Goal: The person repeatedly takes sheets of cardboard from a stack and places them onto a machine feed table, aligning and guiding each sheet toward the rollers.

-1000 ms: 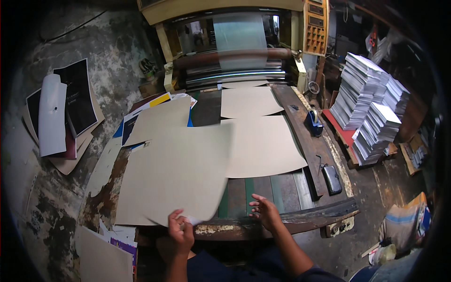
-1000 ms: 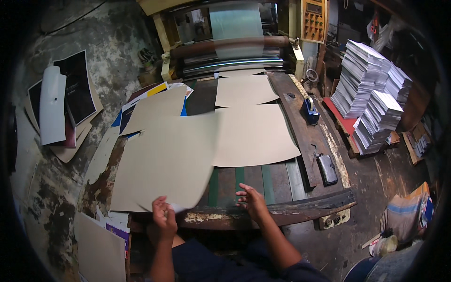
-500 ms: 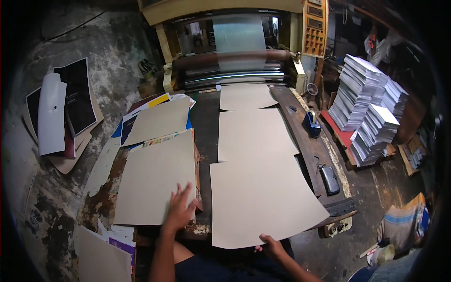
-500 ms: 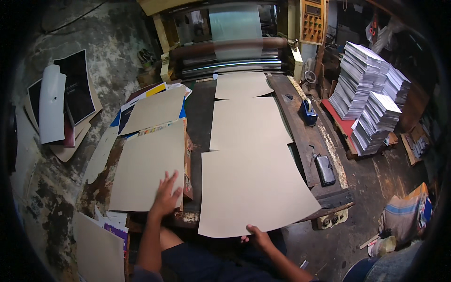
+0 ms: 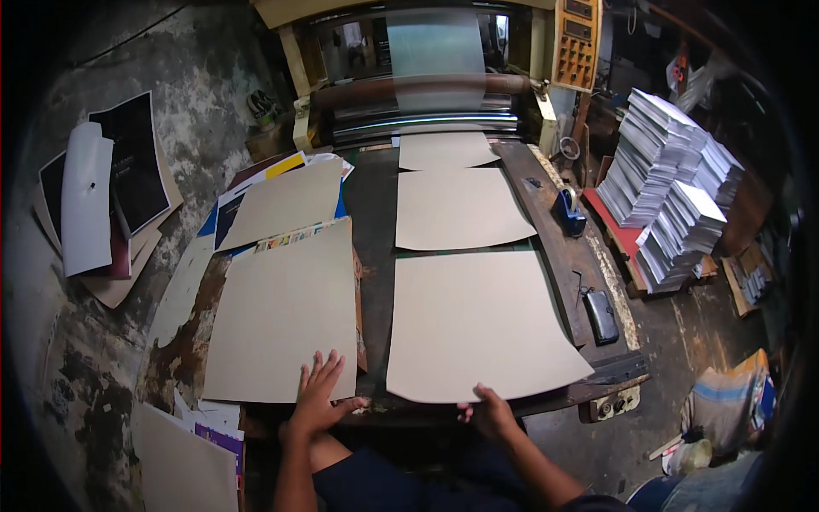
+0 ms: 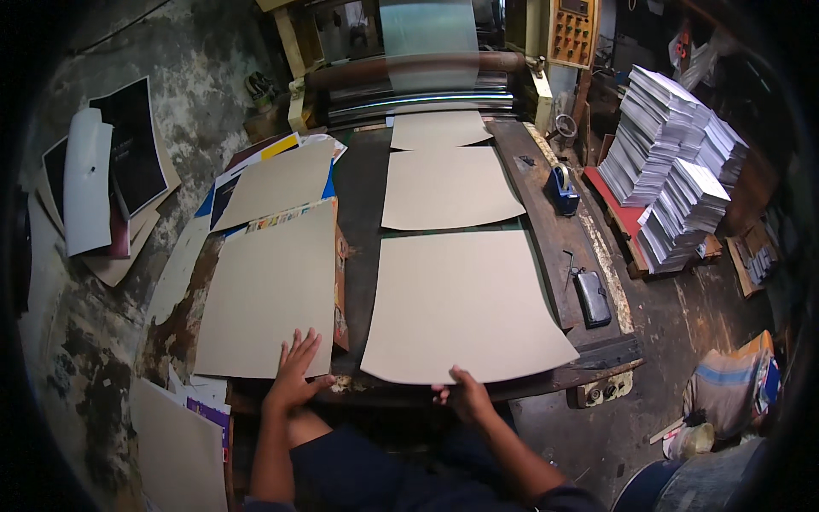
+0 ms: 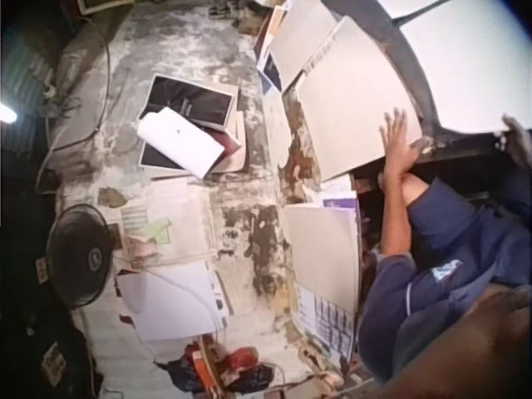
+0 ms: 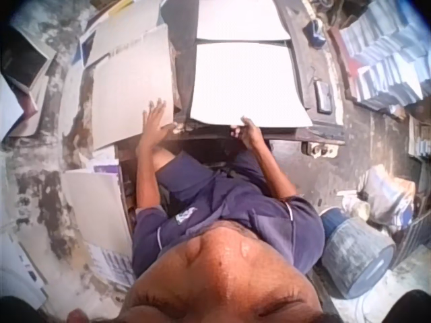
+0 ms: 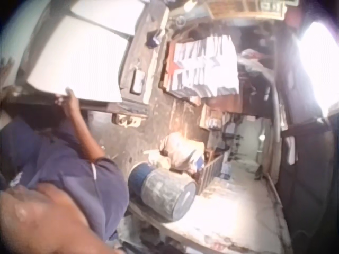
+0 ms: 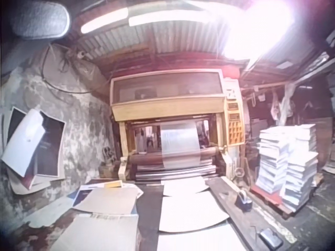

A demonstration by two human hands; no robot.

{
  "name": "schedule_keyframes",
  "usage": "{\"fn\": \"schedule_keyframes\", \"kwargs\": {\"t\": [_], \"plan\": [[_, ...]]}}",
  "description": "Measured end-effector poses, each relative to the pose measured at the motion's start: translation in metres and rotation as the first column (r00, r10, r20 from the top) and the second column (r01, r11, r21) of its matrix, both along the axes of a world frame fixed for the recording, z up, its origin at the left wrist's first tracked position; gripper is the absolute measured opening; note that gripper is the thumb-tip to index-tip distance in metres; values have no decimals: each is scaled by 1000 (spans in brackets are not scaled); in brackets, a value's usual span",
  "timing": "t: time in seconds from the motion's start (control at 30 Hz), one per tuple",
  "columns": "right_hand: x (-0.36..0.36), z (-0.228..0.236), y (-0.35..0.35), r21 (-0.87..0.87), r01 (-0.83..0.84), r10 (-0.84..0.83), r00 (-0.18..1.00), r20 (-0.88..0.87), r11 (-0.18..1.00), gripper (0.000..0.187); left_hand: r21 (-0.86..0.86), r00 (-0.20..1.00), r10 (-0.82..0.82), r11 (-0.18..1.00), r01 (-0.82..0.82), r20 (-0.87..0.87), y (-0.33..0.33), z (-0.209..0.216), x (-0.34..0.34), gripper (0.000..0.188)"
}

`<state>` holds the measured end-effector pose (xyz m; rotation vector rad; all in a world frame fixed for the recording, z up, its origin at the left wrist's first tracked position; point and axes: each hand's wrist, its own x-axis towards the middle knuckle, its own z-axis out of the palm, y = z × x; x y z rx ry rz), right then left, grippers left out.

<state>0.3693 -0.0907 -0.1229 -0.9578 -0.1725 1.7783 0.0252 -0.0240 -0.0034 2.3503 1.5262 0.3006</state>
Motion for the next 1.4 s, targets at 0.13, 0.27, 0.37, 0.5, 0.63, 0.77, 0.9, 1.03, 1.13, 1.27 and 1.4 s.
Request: {"fn": "schedule_keyframes", "kwargs": {"t": [0.13,0.27,0.37,0.5,0.63,0.77,0.9,1.03,1.13,1.27,1.4], "plan": [[5,2,43,28,43,-43,999,3,999,34,-1,975,5,1000,-5,224,3,-12,-15,63],[5,-3,65,37,87,-88,996,19,996,31,19,921,69,996,-82,382,1,-17,-15,50],[-4,-4,73,61,149,-152,987,43,987,27,-255,200,397,827,-500,896,7,-40,-28,44],[-7,-7,66,81,239,-247,964,97,968,33,-301,-80,335,686,-662,939,8,-7,-8,41],[-8,8,56,-8,268,-267,961,79,963,54,56,525,240,873,-485,817,-10,-15,12,34],[-4,44,41,239,-27,27,1000,3,971,58,34,684,70,990,-138,726,-30,8,29,31],[6,31,23,175,-181,161,980,120,968,37,32,758,-126,990,138,640,-37,19,43,27],[10,19,-4,82,-77,71,994,77,994,29,117,868,-102,992,51,485,-24,17,27,40],[14,2,-32,83,-99,84,982,166,992,29,204,929,-36,978,-43,368,-10,-1,0,55],[11,-9,-74,22,-138,129,962,240,990,37,69,903,69,992,-108,423,-7,-9,-12,49],[0,6,-108,-8,-141,136,942,306,990,40,28,871,99,991,-128,482,-4,-14,-16,38]]}}
